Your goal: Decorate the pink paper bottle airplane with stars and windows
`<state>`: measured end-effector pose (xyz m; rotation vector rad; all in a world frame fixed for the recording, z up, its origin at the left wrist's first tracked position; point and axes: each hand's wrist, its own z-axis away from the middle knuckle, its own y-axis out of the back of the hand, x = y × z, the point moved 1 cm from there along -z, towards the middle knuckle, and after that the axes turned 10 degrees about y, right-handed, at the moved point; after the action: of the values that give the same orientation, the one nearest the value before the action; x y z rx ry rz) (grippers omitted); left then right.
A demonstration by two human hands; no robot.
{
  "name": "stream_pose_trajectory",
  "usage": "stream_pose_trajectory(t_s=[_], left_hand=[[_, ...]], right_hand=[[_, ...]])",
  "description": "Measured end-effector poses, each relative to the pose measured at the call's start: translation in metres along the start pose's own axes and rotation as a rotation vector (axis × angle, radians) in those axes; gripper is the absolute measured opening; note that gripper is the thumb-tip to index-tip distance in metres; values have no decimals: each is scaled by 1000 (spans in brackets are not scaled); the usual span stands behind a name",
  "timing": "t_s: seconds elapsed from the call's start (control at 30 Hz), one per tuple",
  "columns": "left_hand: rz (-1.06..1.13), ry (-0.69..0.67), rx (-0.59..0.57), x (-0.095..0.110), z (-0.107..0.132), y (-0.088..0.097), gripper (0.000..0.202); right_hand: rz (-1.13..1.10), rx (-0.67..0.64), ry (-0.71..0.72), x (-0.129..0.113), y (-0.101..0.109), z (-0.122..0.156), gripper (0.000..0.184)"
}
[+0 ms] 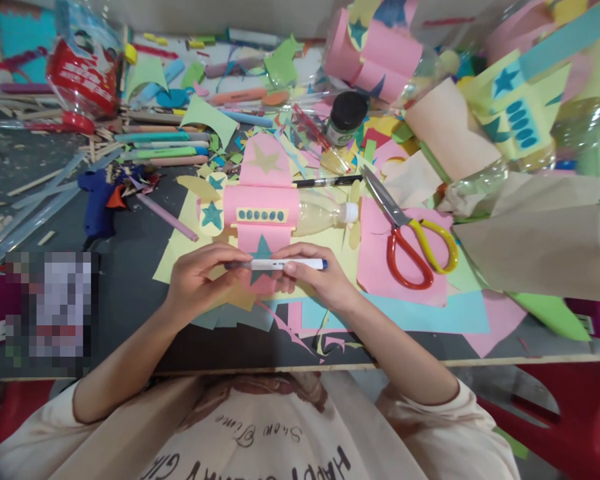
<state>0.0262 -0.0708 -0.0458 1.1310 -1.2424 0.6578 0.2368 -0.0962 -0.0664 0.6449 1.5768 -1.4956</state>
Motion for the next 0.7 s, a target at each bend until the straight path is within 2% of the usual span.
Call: stream_pose_trajectory(t_s=[0.07,0.23,0.33,0.47,0.6,0.7], left_hand=[[12,42,-15,1,1,-2,10],[95,305,-104,5,4,-8,24],[107,310,-147,5,7,-12,27],[126,232,-113,1,13,-15,29],[141,323,-147,0,19,-18,36],[145,362,-124,-1,31,-18,39]], right_hand=[[-7,-8,5,1,-2,1,20],[13,-5,-38,1,-3,4,22],[42,-5,-48,1,-2,5,22],[81,15,-42,4,-3,7,23],[98,6,-47,5,-5,9,21],[110,-50,-62,0,-1,10,17]])
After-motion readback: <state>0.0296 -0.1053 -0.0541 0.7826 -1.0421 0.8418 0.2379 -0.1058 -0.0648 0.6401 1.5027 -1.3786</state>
